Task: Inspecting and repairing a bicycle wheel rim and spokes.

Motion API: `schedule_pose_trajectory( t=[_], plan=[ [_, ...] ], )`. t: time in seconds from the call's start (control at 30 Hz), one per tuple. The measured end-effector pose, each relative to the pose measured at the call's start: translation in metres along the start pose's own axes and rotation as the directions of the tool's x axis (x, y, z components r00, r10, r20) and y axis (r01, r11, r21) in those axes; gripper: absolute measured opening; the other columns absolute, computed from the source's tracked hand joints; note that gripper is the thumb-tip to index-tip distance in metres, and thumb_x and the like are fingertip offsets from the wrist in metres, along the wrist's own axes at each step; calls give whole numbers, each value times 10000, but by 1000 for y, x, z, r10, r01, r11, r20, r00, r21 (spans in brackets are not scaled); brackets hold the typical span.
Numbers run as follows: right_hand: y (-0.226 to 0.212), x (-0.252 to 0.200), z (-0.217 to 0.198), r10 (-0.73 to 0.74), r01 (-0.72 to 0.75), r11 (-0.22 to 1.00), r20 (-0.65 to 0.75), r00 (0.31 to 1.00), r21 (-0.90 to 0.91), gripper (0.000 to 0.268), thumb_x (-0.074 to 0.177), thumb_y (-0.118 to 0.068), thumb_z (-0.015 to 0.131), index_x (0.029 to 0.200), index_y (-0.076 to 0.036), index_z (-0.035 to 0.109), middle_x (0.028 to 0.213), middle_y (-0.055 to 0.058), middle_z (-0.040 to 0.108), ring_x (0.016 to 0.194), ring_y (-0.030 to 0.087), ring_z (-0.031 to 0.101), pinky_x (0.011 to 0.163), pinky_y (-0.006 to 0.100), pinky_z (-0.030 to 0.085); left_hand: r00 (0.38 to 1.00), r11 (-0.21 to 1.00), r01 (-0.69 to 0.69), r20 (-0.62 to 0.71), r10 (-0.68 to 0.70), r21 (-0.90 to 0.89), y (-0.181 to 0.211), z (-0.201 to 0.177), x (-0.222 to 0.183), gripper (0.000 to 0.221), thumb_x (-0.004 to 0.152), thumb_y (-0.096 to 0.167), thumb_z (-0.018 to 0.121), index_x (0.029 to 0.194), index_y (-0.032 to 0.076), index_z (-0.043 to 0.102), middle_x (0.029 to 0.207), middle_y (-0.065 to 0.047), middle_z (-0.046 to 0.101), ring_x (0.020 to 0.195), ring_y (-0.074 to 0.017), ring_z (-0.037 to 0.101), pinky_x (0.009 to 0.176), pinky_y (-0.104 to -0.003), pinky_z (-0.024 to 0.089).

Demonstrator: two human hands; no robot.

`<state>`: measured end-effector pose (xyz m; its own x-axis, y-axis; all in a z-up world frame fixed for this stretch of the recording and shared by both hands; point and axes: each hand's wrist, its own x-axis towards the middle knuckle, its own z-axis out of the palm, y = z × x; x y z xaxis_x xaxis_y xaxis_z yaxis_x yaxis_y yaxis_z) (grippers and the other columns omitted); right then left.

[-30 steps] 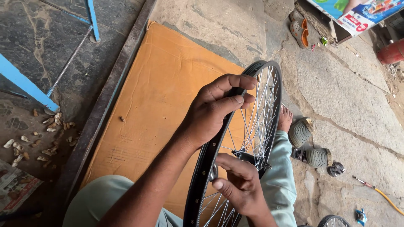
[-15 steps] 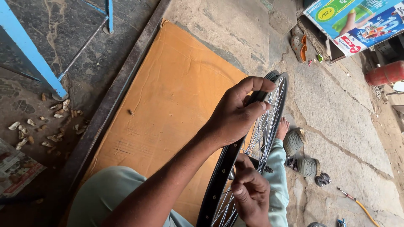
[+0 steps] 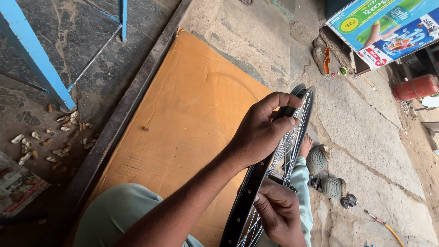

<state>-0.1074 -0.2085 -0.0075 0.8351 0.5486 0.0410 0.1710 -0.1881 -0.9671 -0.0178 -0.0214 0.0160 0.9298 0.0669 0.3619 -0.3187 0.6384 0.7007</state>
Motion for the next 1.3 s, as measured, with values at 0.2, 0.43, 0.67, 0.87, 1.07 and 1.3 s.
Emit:
schedule_pose_trajectory(
  t=[0.2,0.43,0.67,0.87,1.07,1.3],
  plan=[
    [-1,-4,2,-93,105,993,-195,976,52,182,950,45,683,1108,104,751,1033,177,779,885,161,709,802,271,554,996,985,-62,54,72,-163,-26,-25,5,285,1060,114,554,1324,10,583,1274,-94,664,1225,-163,630,1093,-317,507],
    [6,9,-18,-198,269,945,-330,923,185,202,960,80,673,1157,79,722,1074,175,776,940,171,730,875,283,568,593,-315,327,-453,-666,891,-122,-126,-62,241,877,125,730,1085,3,728,1074,-229,710,998,-373,703,841,-522,568],
    [3,12,-16,-128,199,956,-306,943,215,181,934,79,705,1115,82,717,1037,142,775,943,157,715,906,278,555,296,-816,130,-808,-510,563,-245,-162,-163,479,905,178,737,1321,-48,660,1482,-306,383,1273,-639,447,888,-707,496],
    [0,1,-26,-155,225,950,-298,942,216,182,924,83,702,1105,83,717,1036,147,775,944,162,722,904,284,566,546,-515,599,-783,-297,613,-206,-199,-142,409,911,238,657,1250,11,691,1352,-284,557,1191,-509,593,917,-583,536],
    [-8,-9,-31,-165,248,930,-293,942,272,188,938,85,702,1126,87,715,1046,153,773,947,160,716,904,275,555,546,-210,764,-784,-296,610,-126,-229,-125,364,818,235,743,1111,20,731,1204,-253,700,1111,-391,704,934,-467,573],
    [-8,-8,-30,-169,241,942,-293,941,232,167,940,77,708,1106,90,716,1028,155,776,933,162,724,877,278,571,652,-257,635,-684,-327,728,-127,-222,-124,355,764,199,872,1020,2,723,1107,-249,707,1063,-411,682,886,-481,561]
  ],
)
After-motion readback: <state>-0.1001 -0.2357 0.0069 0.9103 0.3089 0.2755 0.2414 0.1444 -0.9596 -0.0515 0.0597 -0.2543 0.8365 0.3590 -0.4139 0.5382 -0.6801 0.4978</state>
